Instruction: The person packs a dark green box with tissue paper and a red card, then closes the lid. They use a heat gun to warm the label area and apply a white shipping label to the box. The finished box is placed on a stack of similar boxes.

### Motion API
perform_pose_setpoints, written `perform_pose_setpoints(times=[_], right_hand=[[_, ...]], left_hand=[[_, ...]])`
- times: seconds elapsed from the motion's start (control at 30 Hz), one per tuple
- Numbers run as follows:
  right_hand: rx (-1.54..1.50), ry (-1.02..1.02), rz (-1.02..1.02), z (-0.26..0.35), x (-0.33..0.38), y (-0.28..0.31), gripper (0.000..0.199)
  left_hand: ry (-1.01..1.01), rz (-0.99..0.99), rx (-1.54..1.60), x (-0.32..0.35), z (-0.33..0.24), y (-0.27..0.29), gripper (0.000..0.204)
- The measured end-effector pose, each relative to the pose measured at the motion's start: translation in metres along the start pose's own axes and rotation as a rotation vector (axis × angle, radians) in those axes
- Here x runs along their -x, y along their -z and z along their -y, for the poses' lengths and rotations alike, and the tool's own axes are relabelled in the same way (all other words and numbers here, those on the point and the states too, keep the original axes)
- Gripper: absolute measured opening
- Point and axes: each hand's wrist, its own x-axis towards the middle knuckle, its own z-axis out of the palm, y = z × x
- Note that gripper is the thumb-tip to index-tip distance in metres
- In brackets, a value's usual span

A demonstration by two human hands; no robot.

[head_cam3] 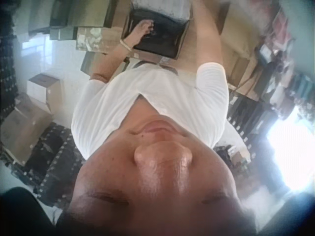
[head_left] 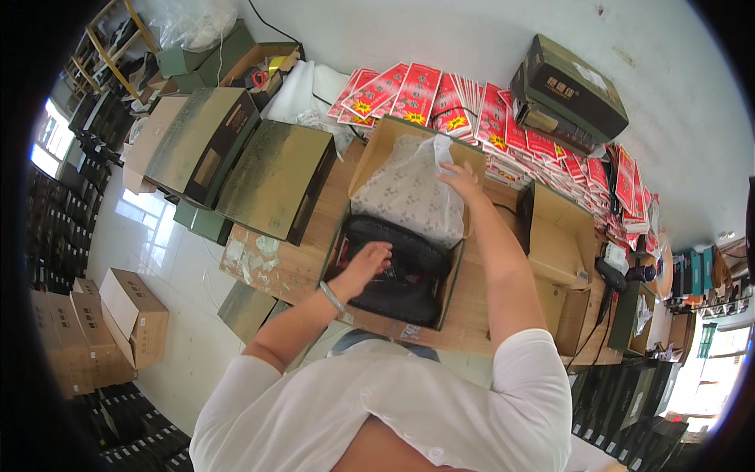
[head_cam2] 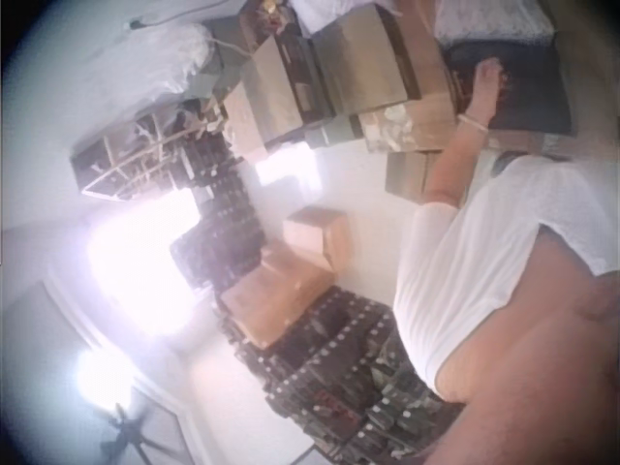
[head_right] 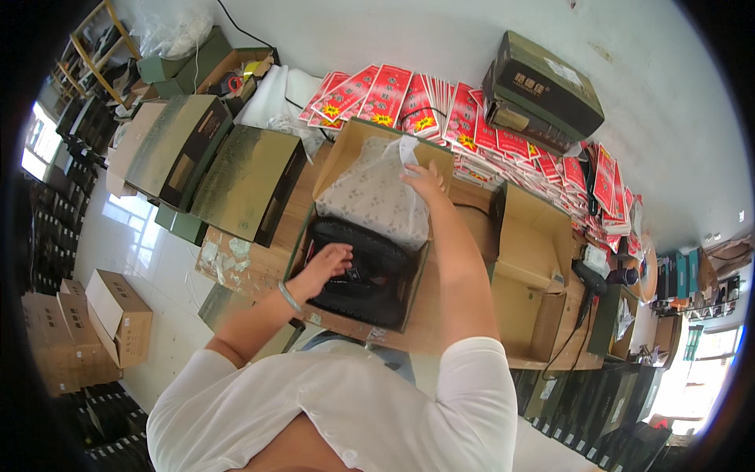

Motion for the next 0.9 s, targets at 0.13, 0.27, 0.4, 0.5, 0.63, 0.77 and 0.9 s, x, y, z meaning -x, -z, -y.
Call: perform_pose_setpoints(times=[0.13,0.27,0.4,0.5,0.63,0.77,0.9], right_hand=[[-0.381,0.363,-0.004,-0.005,-0.011,-0.030,0.040],[-0.093,0.843,0.211,0.087,0.173,-0.031,0.027],[0.063,0.783,0.596,0.043,0.312,-0.006,0.016],[0.145,0.795,0.593,0.010,0.364,0.021,0.016],[0.175,0.686,0.538,-0.032,0.398,0.027,0.015],[0.248,0.683,0.464,-0.049,0.410,0.014,0.017],[0.244,0.605,0.424,-0.055,0.420,0.004,0.020]], left_hand=[[0.011,-0.005,0.178,0.031,0.009,0.010,0.041],[0.025,-0.234,0.338,0.073,0.020,0.069,0.059],[0.050,-0.173,0.374,0.101,-0.006,0.083,0.078],[0.132,-0.177,0.313,0.108,-0.024,0.067,0.091],[0.227,-0.142,0.054,0.089,-0.028,0.025,0.105],[0.235,-0.234,-0.073,0.057,-0.031,-0.012,0.109],[0.037,-0.345,-0.199,0.044,-0.002,-0.006,0.092]])
